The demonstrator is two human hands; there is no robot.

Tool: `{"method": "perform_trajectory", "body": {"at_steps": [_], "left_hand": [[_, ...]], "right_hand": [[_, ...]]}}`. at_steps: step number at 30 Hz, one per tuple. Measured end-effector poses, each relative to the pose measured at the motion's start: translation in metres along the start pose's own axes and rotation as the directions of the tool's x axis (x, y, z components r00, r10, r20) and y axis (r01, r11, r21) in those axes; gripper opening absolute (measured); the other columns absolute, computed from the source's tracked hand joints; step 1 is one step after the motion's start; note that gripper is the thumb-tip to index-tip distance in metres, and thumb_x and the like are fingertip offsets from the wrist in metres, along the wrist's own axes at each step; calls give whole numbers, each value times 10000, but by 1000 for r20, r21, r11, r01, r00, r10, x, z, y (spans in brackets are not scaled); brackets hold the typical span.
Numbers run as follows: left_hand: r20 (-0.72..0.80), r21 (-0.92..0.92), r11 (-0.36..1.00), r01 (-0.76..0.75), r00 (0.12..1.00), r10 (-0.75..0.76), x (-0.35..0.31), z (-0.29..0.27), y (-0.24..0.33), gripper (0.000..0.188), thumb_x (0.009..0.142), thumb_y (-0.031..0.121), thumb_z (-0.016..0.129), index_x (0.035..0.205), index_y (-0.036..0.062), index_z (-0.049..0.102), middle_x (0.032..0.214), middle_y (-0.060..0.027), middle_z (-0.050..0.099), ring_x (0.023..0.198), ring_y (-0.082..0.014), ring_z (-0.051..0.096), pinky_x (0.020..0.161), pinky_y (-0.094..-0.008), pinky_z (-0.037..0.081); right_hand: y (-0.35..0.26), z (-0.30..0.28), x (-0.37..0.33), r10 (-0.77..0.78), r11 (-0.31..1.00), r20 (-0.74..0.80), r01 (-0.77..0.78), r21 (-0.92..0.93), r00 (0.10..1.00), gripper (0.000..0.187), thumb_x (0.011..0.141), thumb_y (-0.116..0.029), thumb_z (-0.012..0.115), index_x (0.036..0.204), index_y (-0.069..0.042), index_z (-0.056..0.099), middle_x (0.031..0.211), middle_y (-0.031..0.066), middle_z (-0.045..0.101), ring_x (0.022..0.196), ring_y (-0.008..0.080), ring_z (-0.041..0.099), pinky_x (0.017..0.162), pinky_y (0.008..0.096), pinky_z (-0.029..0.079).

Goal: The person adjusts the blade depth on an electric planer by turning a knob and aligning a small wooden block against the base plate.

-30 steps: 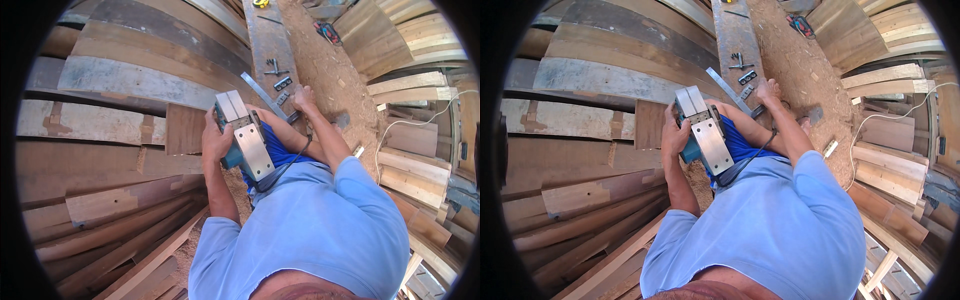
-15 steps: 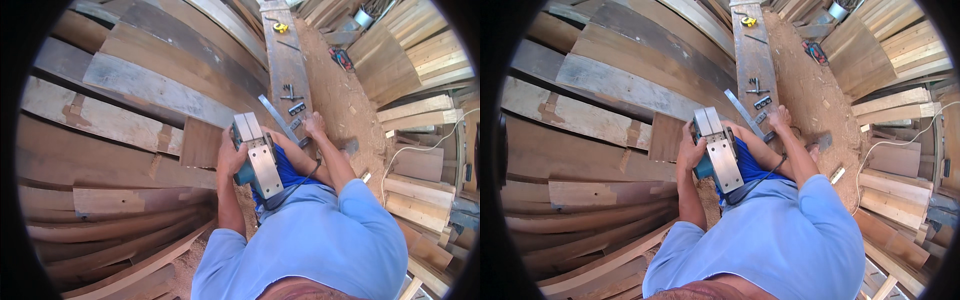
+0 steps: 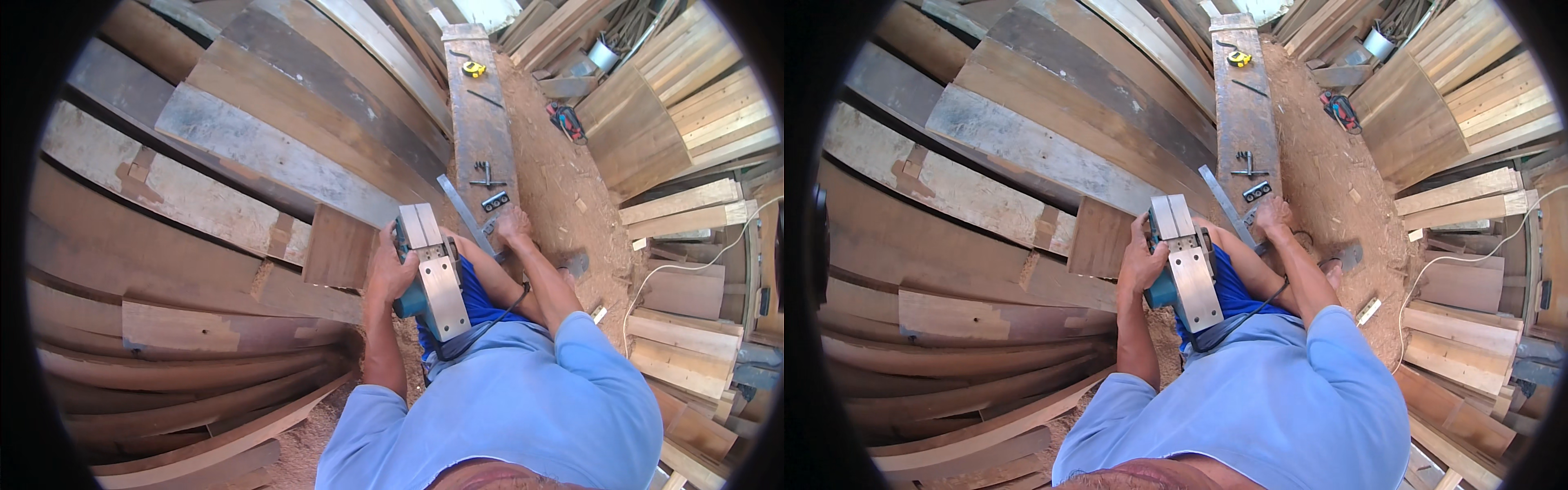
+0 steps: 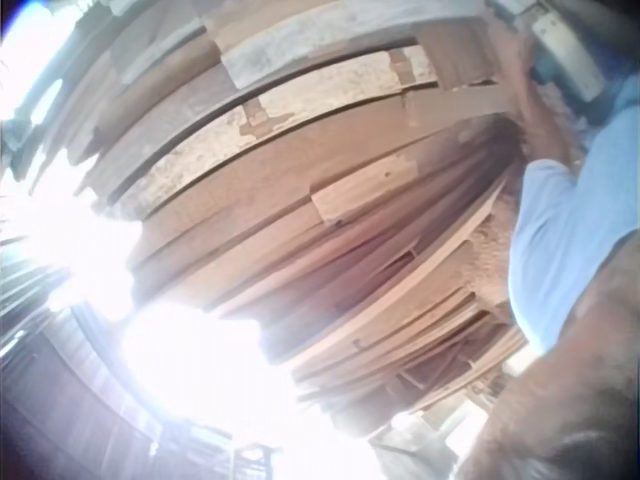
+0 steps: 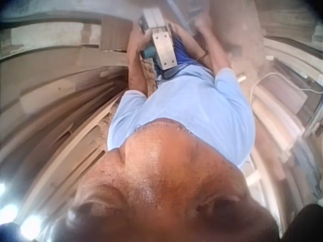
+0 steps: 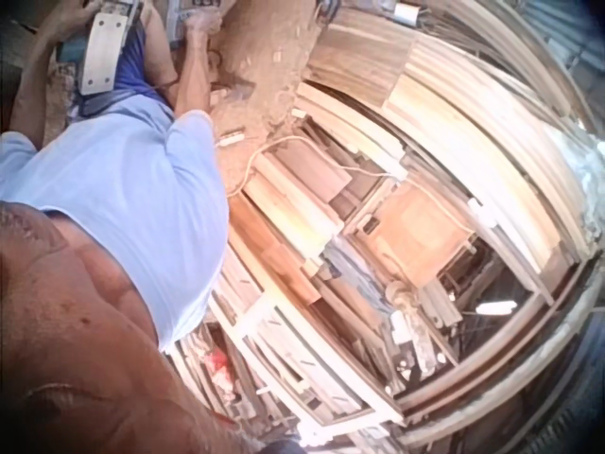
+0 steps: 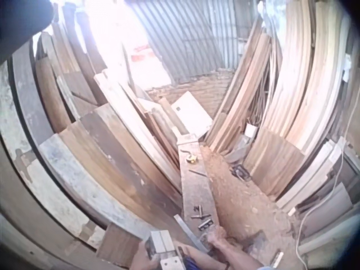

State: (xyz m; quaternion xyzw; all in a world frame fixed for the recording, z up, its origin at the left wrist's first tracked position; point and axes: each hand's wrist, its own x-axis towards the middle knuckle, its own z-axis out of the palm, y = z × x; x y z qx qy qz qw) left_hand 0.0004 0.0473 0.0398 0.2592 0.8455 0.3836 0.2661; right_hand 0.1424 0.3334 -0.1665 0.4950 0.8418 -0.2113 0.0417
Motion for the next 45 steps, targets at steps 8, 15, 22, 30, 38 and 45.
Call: {"method": "perform_trajectory", "body": {"at_steps": [8, 15, 22, 30, 38, 45], "left_hand": [[-8, -1, 1000, 31, 1000, -31, -6, -6, 1, 813, 872, 229, 640, 1575, 6, 299, 1299, -325, 643, 1214, -462, 635, 1070, -486, 475], [-3, -21, 1000, 10, 1000, -10, -3, -1, 4, 805, 876, 221, 635, 1574, 5, 296, 1296, -330, 643, 1218, -461, 634, 1069, -484, 475], [-22, 35, 999, 15, 1000, -14, -8, -5, 6, 800, 877, 237, 634, 1573, 16, 307, 1269, -326, 656, 1208, -456, 643, 1050, -485, 486], [-26, -7, 1000, 13, 1000, -14, -4, -3, -7, 780, 883, 257, 635, 1570, 41, 334, 1274, -318, 660, 1200, -458, 650, 1052, -487, 488], [-46, 76, 996, -47, 998, 50, -2, -3, -4, 780, 889, 258, 646, 1563, 21, 331, 1274, -313, 658, 1201, -461, 647, 1057, -486, 485], [-33, 28, 1000, 11, 999, -10, -3, -4, -10, 761, 897, 245, 644, 1566, 49, 338, 1242, -302, 665, 1152, -457, 669, 1020, -490, 507]], "right_hand": [[15, -17, -1, -74, 993, 75, 66, 98, 994, 324, 911, -263, 648, 1180, -83, 666, 1239, 240, 670, 1160, 454, 656, 960, 557, 548], [35, -40, -9, -143, 965, 118, 112, 236, 983, 319, 912, -280, 663, 1163, -82, 664, 1251, 248, 668, 1163, 460, 653, 966, 561, 544], [-11, -51, -40, -52, 997, 20, 51, 63, 998, 470, 879, -375, 790, 1210, -77, 637, 1252, 253, 638, 1217, 456, 610, 985, 550, 526], [-6, -37, -34, 10, 996, 80, -16, 84, 997, 422, 885, -274, 724, 1229, -39, 660, 1277, 266, 624, 1232, 465, 601, 1012, 534, 525], [-3, -43, -20, -49, 997, 96, 44, 57, 994, 354, 857, -162, 618, 1141, 1, 752, 1237, 300, 699, 1185, 481, 669, 990, 546, 558], [24, -7, -16, 33, 998, -42, -32, 47, 999, 388, 873, -192, 623, 1183, 35, 679, 1234, 293, 689, 1212, 451, 661, 1003, 521, 552]]}}
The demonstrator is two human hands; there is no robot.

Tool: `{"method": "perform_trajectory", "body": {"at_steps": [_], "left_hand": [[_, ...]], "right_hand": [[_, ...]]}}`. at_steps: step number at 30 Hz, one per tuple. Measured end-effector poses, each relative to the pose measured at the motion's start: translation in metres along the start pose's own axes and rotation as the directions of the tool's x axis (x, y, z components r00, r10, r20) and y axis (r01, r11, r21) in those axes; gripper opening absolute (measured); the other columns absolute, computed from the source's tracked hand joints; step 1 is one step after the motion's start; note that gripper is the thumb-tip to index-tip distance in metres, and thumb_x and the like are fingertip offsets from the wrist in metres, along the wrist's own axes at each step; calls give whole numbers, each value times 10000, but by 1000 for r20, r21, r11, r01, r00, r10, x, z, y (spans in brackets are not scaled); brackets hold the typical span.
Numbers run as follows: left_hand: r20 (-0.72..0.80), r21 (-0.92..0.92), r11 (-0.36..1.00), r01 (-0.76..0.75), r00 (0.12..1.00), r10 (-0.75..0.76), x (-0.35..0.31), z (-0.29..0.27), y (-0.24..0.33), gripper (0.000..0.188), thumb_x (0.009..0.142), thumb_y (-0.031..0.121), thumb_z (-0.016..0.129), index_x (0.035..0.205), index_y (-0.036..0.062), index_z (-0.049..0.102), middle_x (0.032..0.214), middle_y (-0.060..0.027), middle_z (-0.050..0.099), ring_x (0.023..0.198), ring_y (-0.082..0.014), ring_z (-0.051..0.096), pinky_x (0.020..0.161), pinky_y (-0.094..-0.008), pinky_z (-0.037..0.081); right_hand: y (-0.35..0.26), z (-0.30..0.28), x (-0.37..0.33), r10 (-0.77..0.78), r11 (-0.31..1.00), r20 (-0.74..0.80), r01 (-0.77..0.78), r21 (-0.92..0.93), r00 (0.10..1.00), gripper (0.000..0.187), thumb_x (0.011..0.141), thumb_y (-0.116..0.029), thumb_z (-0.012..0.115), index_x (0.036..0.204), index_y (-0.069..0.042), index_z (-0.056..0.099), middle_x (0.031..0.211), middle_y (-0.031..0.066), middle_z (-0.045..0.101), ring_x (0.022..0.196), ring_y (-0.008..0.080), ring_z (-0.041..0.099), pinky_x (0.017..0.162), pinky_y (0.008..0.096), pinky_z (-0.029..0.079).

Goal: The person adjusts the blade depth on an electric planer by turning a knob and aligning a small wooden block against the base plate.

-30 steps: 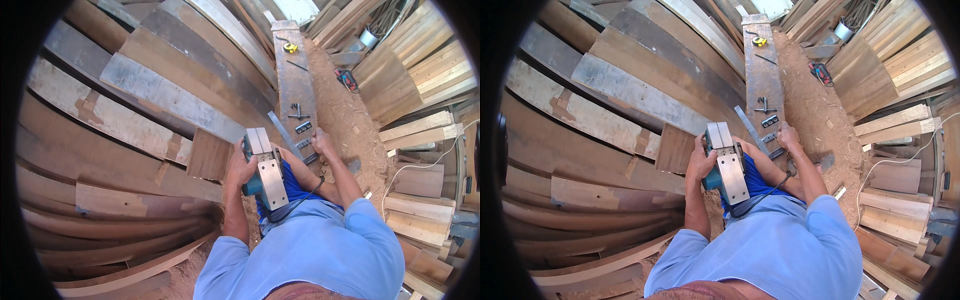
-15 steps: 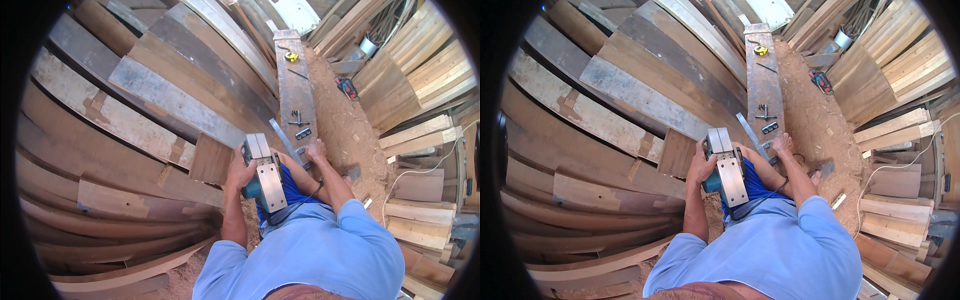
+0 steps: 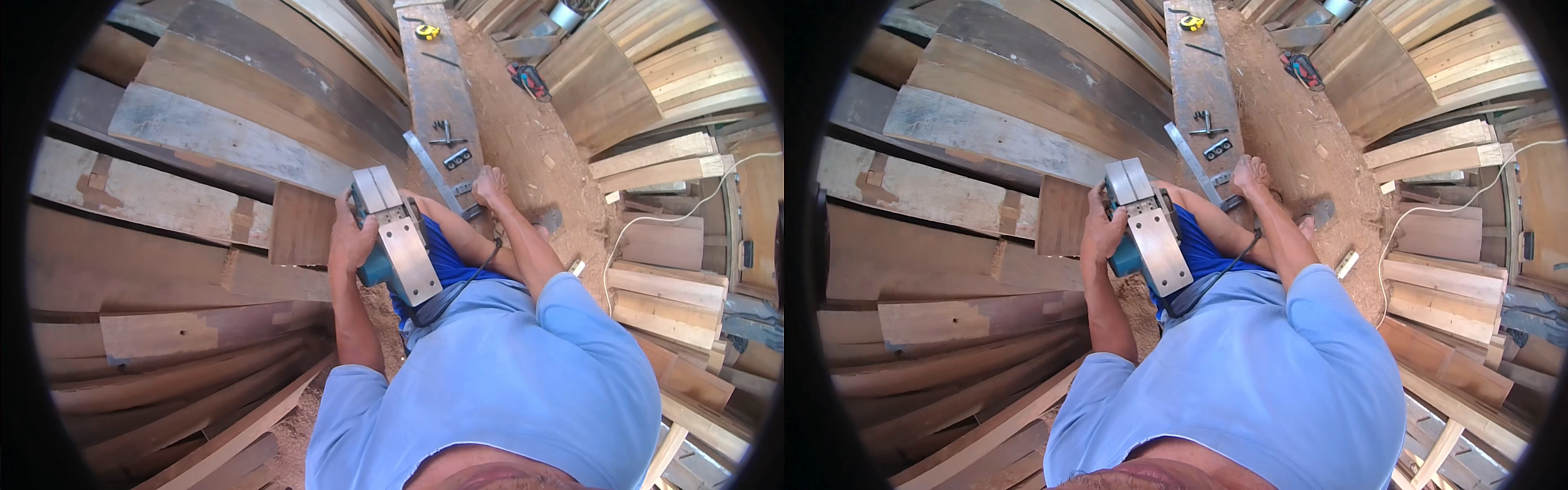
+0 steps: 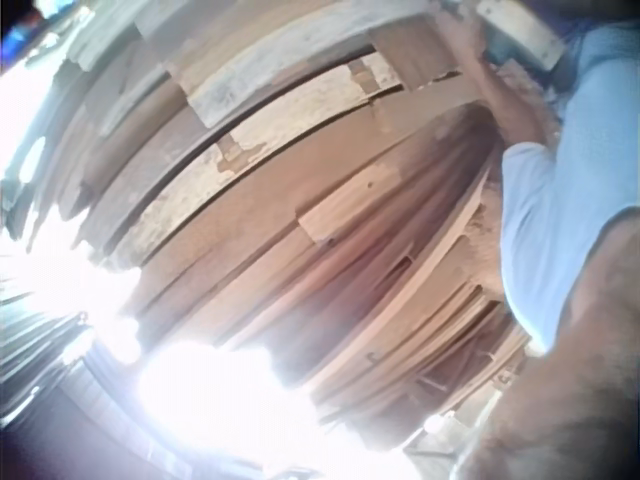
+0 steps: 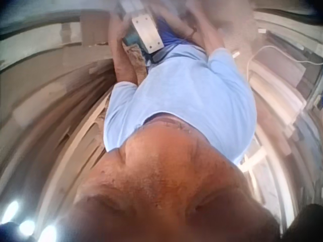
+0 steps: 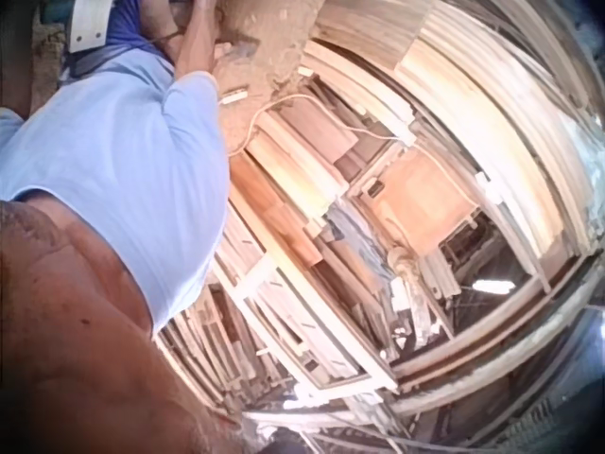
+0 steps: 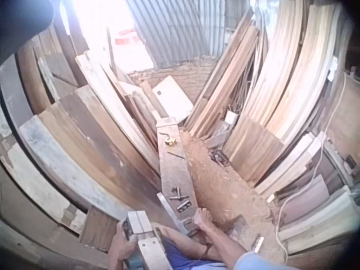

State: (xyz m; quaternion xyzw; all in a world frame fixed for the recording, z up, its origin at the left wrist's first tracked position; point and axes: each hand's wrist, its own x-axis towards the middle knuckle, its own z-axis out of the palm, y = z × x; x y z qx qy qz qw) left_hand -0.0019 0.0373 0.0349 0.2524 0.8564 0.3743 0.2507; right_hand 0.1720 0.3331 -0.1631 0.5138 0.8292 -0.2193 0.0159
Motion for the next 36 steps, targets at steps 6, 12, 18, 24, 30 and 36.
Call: {"method": "perform_trajectory", "body": {"at_steps": [6, 12, 18, 24, 30, 36], "left_hand": [[8, -5, 1000, -1, 1000, 1, 2, 0, 8, 767, 888, 251, 633, 1568, 55, 339, 1221, -296, 694, 1134, -453, 685, 1023, -483, 508], [-25, 125, 992, 7, 1000, -4, -1, 2, 18, 782, 873, 260, 622, 1571, 52, 335, 1213, -307, 704, 1117, -474, 689, 1019, -495, 510], [-155, 138, 987, -85, 982, 106, -1, 9, -17, 768, 873, 273, 678, 1548, 53, 384, 1338, -248, 650, 1248, -440, 599, 1077, -501, 458], [-508, -24, 897, -442, 778, 370, -35, 24, 4, 364, 853, 131, 733, 1195, 42, 648, 1193, -168, 660, 1042, -351, 611, 954, -458, 486], [-216, 38, 851, -524, 827, 519, -53, 16, 25, 245, 880, 139, 715, 1111, 58, 721, 1058, -116, 711, 999, -262, 627, 906, -382, 486], [-158, 71, 850, -522, 835, 527, -55, 12, 29, 384, 944, 312, 672, 1210, 38, 697, 1103, -159, 700, 1082, -318, 605, 984, -420, 450]], "right_hand": [[33, 9, 9, 7, 981, -43, 2, 193, 999, 308, 901, -162, 604, 1131, 40, 632, 1126, 282, 697, 1100, 424, 684, 908, 510, 558], [41, -32, 3, -103, 845, -317, 251, 472, 943, 308, 921, -201, 683, 1113, 30, 617, 906, 172, 699, 798, 318, 675, 760, 444, 544], [2, -106, -36, -163, 309, -46, 96, 946, 986, 160, 965, -108, 722, 1082, -14, 667, 898, 23, 694, 790, 94, 644, 722, 267, 534], [-52, -151, -104, -327, 115, -26, 67, 991, 945, 108, 990, -93, 715, 1068, -27, 681, 898, 0, 693, 783, 61, 632, 738, 229, 538], [-119, -140, -163, -352, 189, -67, 141, 972, 933, 73, 996, -86, 699, 1030, -34, 661, 880, 7, 670, 802, 73, 624, 717, 257, 527], [-153, -133, -197, -658, 247, -512, 801, 546, 552, 173, 866, -3, 711, 1010, -9, 616, 1022, 175, 663, 949, 391, 649, 853, 439, 532]]}}
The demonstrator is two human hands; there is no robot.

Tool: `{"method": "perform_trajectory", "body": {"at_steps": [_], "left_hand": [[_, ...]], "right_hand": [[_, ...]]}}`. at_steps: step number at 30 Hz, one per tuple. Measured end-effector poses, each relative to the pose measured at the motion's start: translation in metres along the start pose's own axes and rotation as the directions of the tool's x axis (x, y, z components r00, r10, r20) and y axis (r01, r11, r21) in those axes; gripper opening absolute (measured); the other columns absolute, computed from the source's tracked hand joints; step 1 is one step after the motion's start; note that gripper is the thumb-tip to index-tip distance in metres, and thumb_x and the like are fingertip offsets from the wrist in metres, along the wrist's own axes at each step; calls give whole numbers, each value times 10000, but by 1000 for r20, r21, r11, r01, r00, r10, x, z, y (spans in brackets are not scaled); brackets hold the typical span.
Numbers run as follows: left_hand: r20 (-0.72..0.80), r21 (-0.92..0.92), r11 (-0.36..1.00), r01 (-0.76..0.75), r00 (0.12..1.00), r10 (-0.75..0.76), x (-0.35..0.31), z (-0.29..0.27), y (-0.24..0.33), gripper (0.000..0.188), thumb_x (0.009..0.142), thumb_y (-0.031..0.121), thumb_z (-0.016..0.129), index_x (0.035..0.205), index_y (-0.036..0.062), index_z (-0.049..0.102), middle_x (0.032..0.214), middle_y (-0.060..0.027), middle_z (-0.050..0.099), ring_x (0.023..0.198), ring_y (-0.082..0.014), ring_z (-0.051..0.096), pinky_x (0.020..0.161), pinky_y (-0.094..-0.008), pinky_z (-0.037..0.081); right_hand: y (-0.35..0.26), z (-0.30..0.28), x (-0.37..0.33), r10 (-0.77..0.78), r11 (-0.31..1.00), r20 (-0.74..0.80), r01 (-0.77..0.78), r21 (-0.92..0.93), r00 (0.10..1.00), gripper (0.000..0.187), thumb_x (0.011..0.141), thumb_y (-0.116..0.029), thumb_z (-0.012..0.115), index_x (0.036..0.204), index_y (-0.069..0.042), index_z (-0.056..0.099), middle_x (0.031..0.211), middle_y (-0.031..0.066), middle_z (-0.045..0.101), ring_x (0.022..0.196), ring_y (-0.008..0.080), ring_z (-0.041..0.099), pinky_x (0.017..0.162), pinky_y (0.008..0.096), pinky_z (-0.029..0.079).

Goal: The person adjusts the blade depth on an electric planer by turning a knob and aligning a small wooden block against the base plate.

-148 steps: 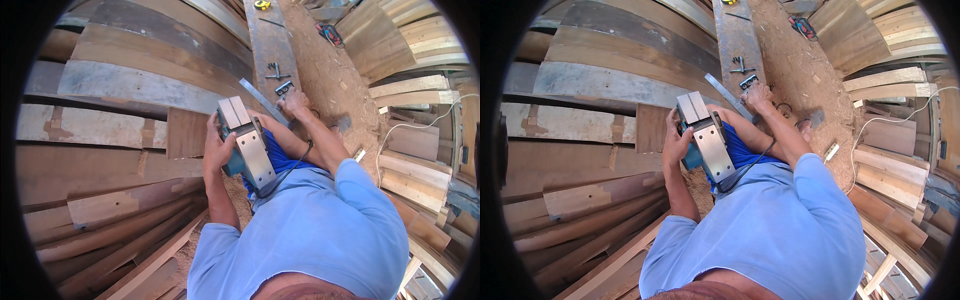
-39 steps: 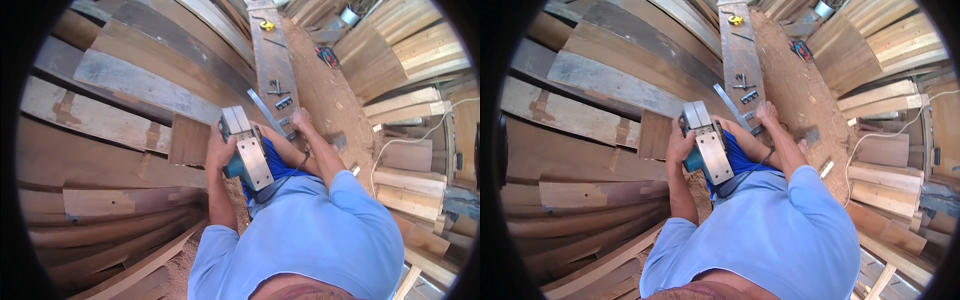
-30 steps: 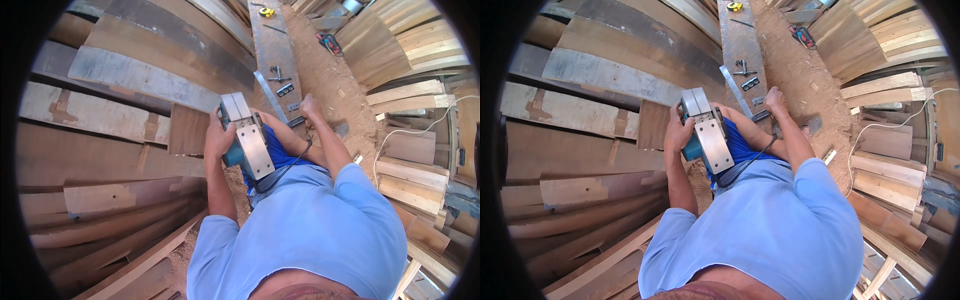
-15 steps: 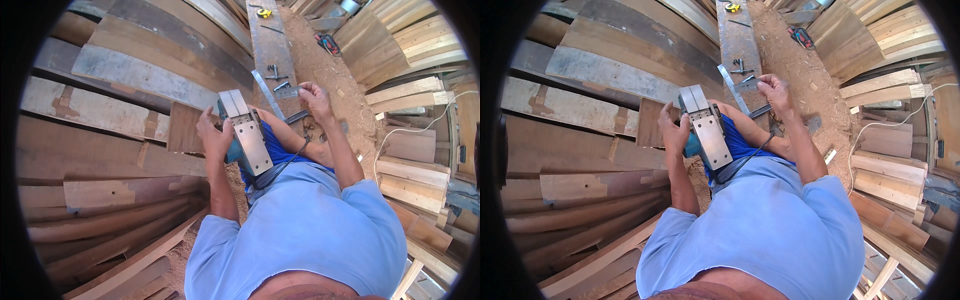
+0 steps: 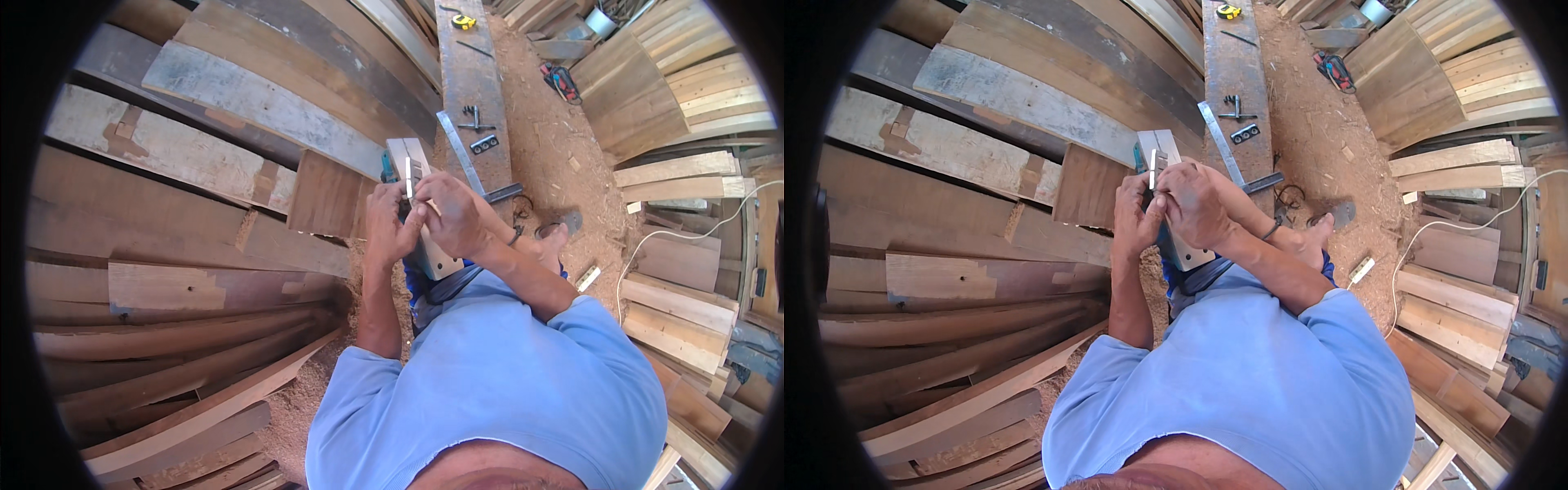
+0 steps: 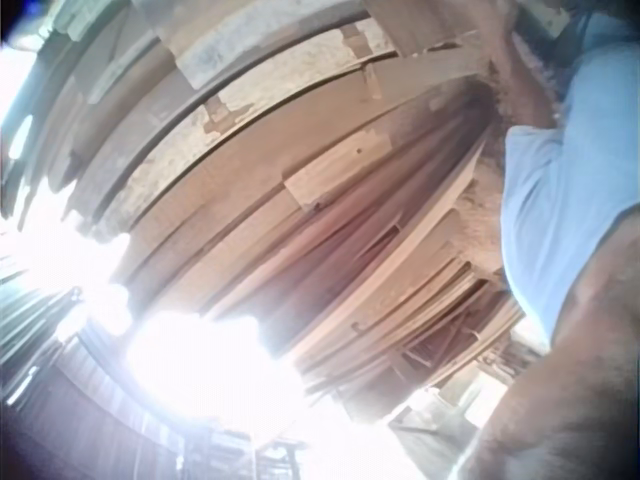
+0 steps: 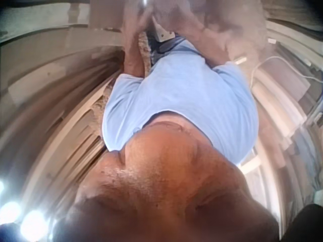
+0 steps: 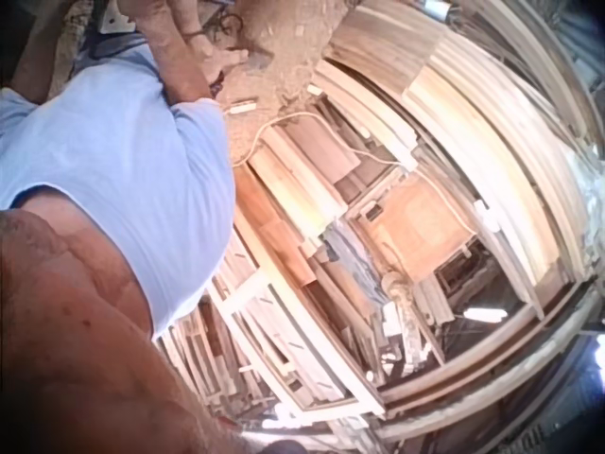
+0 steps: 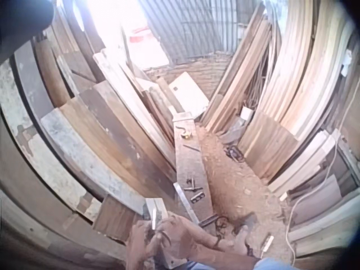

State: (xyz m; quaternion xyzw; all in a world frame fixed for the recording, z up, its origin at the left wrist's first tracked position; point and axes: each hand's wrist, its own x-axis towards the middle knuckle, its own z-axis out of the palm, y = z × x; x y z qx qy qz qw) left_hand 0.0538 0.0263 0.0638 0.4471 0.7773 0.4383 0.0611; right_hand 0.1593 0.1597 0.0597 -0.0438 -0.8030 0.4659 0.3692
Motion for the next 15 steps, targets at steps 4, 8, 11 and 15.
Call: {"method": "perform_trajectory", "body": {"at_steps": [4, 8, 11, 15], "left_hand": [[-63, -248, 968, 43, 996, -60, -3, 6, -19, 284, 977, 237, 653, 1156, 23, 709, 1021, -173, 739, 948, -294, 658, 870, -412, 497], [-63, -473, 863, 179, 970, -236, -6, 12, -25, 231, 1070, 188, 576, 1151, 7, 696, 946, -104, 768, 828, -158, 682, 762, -315, 529], [-3, -545, 801, 247, 955, -297, -10, 10, -28, 238, 1111, 195, 542, 1155, 2, 675, 956, -66, 767, 842, -89, 662, 765, -254, 516], [27, -527, 804, 275, 951, -307, -8, 7, -22, 207, 1089, 135, 544, 1103, 12, 710, 896, -61, 774, 795, -59, 633, 725, -247, 520]], "right_hand": [[-12, 8, 6, -27, 998, 36, 29, -54, 999, 187, 862, -16, 713, 1031, -16, 632, 1006, 161, 671, 957, 381, 654, 868, 452, 525], [-1, 7, 6, -34, 999, 79, 36, -26, 996, 194, 902, -61, 714, 1080, -19, 650, 952, 137, 666, 878, 322, 657, 820, 415, 531], [-10, -16, 10, 288, 955, 132, -294, 26, 948, 190, 938, -107, 720, 1094, -15, 664, 906, 110, 655, 804, 221, 647, 759, 348, 528], [6, -27, 18, 444, 891, 79, -449, 69, 893, 233, 951, -178, 732, 1055, 21, 671, 798, 79, 651, 740, 153, 631, 688, 340, 516]]}}
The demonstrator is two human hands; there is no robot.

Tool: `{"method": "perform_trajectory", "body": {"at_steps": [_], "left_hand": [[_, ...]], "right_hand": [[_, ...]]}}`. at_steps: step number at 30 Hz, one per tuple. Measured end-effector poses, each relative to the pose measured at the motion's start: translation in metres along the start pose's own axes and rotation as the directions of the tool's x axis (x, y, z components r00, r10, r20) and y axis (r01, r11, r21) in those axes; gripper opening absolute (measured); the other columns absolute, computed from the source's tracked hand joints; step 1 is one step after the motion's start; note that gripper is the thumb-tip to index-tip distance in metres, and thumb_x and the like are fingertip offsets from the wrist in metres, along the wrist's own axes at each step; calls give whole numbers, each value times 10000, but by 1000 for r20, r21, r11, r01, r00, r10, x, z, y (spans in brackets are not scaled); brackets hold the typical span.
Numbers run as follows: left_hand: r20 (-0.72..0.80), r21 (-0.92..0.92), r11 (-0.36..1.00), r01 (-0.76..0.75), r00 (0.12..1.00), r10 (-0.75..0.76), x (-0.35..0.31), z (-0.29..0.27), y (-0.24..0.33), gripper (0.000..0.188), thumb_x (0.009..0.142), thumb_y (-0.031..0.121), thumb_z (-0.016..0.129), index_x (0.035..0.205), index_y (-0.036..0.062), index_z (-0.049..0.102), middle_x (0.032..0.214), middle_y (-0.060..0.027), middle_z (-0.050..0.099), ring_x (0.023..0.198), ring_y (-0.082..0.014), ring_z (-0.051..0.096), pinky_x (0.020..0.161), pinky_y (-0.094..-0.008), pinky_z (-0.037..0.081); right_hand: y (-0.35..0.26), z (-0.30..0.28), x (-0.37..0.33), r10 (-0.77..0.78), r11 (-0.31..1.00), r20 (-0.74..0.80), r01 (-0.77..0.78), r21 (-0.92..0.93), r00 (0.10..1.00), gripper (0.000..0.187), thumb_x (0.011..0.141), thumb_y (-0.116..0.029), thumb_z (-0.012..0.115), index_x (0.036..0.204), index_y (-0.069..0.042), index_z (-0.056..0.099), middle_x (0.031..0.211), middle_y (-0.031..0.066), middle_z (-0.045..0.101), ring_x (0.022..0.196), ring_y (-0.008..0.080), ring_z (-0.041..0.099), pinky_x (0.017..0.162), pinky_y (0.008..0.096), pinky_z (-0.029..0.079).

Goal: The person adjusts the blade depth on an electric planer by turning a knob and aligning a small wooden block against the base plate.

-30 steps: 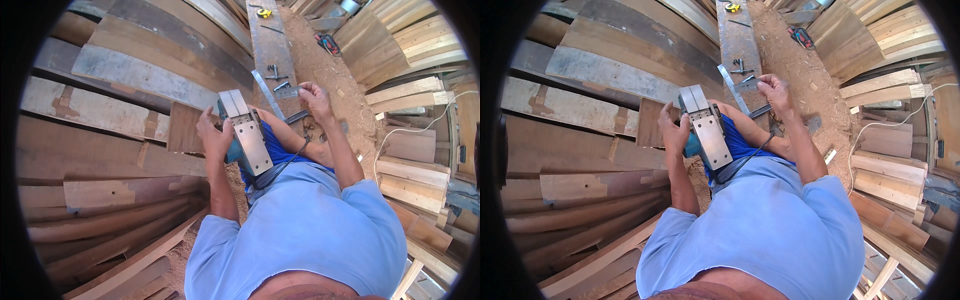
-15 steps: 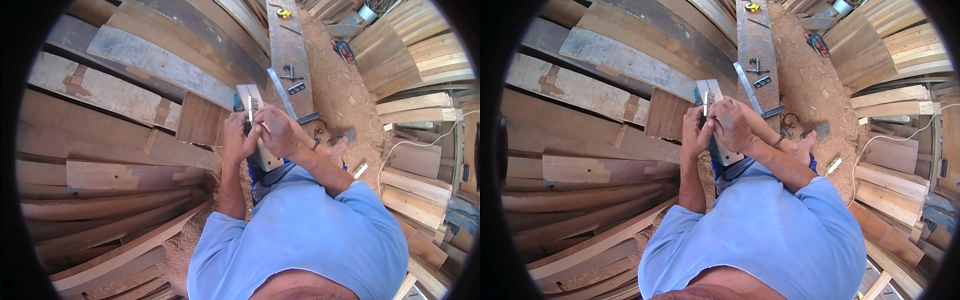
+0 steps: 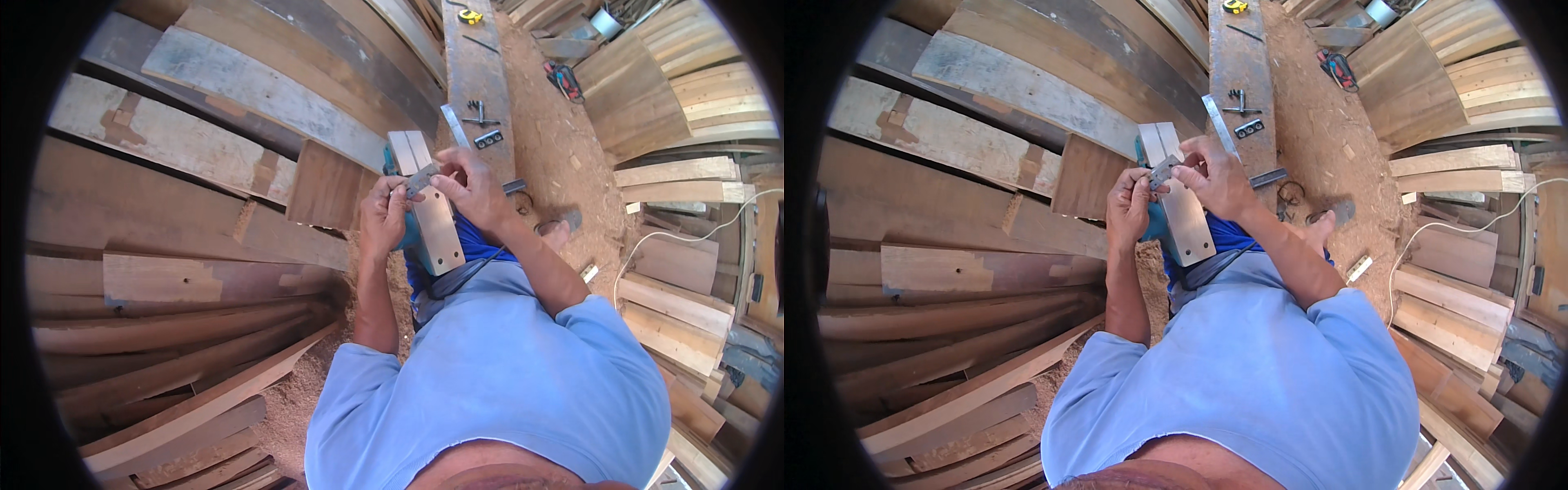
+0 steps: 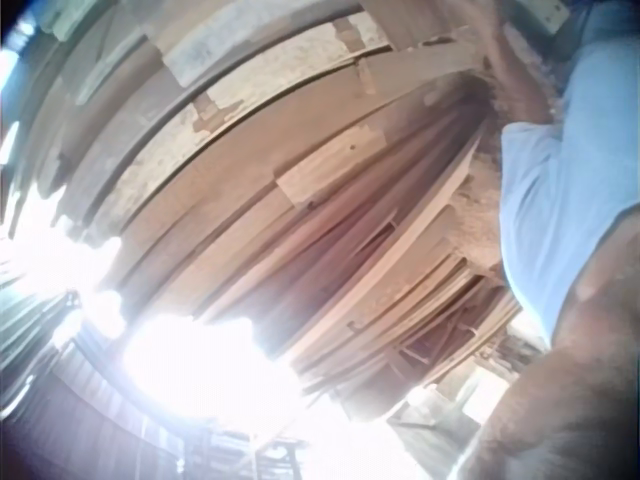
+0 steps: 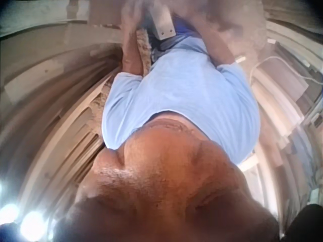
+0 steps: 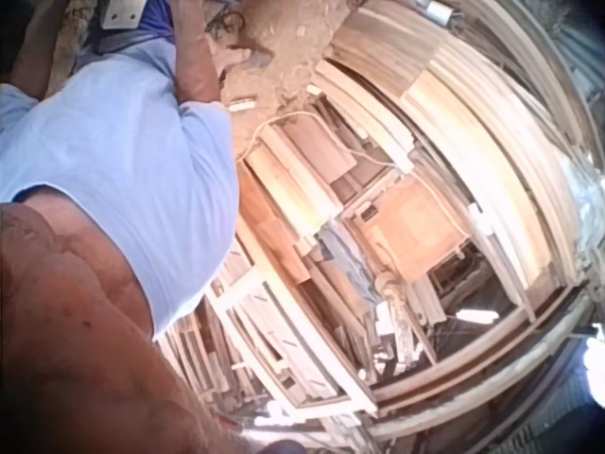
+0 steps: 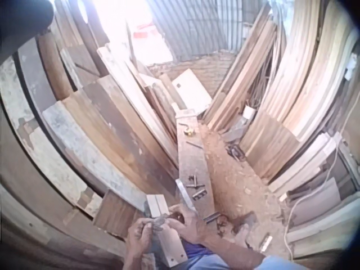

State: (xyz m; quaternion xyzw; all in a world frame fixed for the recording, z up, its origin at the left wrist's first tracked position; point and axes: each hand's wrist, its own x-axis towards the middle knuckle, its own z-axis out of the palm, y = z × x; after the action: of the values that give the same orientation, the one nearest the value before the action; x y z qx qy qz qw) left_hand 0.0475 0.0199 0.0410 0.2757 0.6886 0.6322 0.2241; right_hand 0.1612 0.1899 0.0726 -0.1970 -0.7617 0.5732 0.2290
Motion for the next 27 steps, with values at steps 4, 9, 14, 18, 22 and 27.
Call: {"method": "perform_trajectory", "body": {"at_steps": [4, 9, 14, 18, 22, 27], "left_hand": [[102, 68, 997, -37, 994, 30, 3, 0, 2, 192, 1111, 197, 560, 1105, 29, 652, 945, -47, 751, 834, -68, 649, 756, -236, 498], [38, 20, 997, -79, 996, 78, 5, 1, -11, 177, 1075, 158, 601, 940, 59, 659, 786, 16, 669, 724, -39, 531, 649, -234, 438], [-69, -86, 996, 34, 997, -40, 8, -4, -12, 256, 1097, 228, 589, 914, 58, 644, 777, 20, 651, 734, -48, 550, 673, -233, 447], [-161, -140, 984, 111, 978, -133, 3, -7, -12, 298, 1125, 271, 537, 926, 69, 630, 892, -23, 699, 821, -72, 582, 763, -255, 470], [-310, 0, 997, -81, 948, 77, 5, -1, -25, 244, 1104, 239, 532, 1112, 15, 630, 1088, -132, 711, 991, -166, 639, 902, -327, 503], [-298, 464, 886, 8, 943, 147, 11, -6, -32, 470, 1076, 351, 502, 1345, -23, 592, 1278, -266, 660, 1131, -374, 650, 1012, -459, 490]], "right_hand": [[29, -1, 5, 59, 984, 218, -94, 151, 974, 210, 964, -161, 719, 1049, 30, 700, 782, 49, 621, 748, 110, 571, 689, 310, 483], [11, 0, -4, -65, 983, 230, 22, 183, 971, 130, 964, -97, 701, 1007, 25, 715, 811, 37, 640, 770, 94, 562, 696, 287, 472], [25, -9, -7, 57, 982, 244, -98, 159, 968, 115, 990, -71, 675, 1067, -11, 736, 890, -20, 654, 829, 59, 558, 720, 255, 464], [38, -8, -8, 148, 944, 126, -178, 279, 981, 119, 965, -68, 705, 1028, 26, 741, 823, 7, 678, 765, 73, 594, 678, 255, 484], [60, -11, -8, 299, 815, 141, -329, 477, 944, 114, 983, -52, 697, 1046, 42, 718, 843, 18, 674, 695, 55, 540, 619, 210, 432], [93, 0, -7, 372, 662, 233, -433, 612, 898, 81, 1004, -60, 679, 1042, 7, 703, 889, 26, 685, 699, 60, 544, 640, 203, 437]]}}
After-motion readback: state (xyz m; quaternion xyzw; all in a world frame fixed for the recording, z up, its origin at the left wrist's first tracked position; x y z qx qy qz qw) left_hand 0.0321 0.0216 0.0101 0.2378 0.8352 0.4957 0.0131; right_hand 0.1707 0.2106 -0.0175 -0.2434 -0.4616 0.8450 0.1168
